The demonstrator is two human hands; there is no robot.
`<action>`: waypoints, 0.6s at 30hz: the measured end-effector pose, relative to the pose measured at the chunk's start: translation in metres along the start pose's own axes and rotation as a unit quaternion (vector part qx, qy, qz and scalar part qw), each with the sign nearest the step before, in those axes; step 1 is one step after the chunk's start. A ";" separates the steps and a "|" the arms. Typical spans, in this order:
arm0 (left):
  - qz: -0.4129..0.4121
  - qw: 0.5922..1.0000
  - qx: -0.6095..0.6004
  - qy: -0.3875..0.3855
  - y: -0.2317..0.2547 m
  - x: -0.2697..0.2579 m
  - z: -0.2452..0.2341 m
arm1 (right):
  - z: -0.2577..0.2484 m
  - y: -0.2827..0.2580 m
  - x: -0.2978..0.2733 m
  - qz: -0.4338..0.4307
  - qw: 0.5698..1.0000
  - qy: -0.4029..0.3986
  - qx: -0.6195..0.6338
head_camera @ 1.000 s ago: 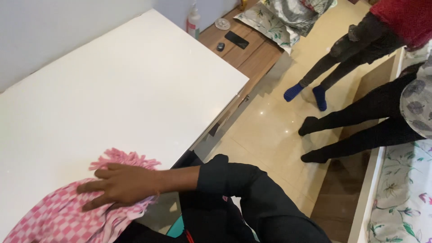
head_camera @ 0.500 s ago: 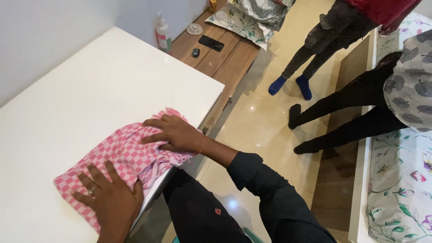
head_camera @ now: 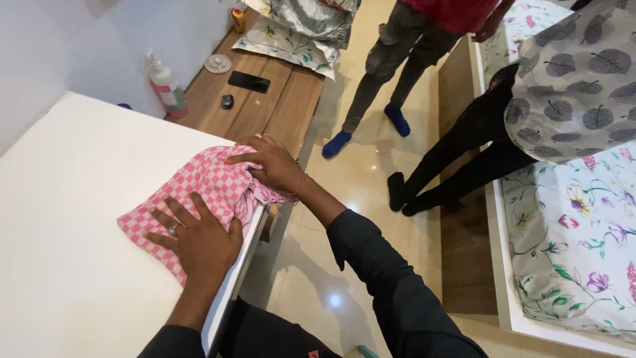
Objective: Cleaning and organizing a white desk using a cloth, spray, and arranging various items.
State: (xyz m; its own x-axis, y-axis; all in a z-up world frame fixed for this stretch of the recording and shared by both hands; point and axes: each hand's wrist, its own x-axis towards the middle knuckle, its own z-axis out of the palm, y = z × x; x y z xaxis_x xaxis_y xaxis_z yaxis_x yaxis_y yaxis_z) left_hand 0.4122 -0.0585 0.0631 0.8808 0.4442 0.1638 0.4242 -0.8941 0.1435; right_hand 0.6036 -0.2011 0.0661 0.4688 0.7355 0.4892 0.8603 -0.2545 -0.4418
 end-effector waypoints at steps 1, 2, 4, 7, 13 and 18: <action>0.007 1.000 -0.003 -0.001 0.004 0.013 0.001 | 0.002 0.007 0.002 0.005 1.000 0.002 -0.005; 0.012 1.000 -0.021 0.003 0.007 0.024 0.001 | 0.004 0.014 0.004 0.027 0.999 0.020 -0.005; 0.020 0.999 -0.043 0.008 0.012 0.044 0.006 | 0.008 0.024 0.008 0.051 0.998 0.039 -0.010; 0.035 0.997 -0.053 0.034 0.012 0.066 0.016 | 0.012 0.026 0.014 0.101 0.992 0.070 -0.003; 0.053 0.995 -0.050 0.074 0.004 0.072 0.035 | 0.012 0.002 0.013 0.093 0.984 0.080 -0.132; 0.089 0.991 -0.031 0.095 -0.007 0.057 0.038 | 0.019 0.004 0.008 0.056 0.983 0.062 -0.161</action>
State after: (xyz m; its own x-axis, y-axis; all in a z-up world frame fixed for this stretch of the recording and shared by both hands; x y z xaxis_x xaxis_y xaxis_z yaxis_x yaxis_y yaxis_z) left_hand 0.4678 -0.0291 0.0347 0.8825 0.2878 0.3719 0.2467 -0.9566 0.1550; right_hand 0.6068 -0.1843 0.0536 0.5672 0.6149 0.5479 0.8119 -0.5290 -0.2469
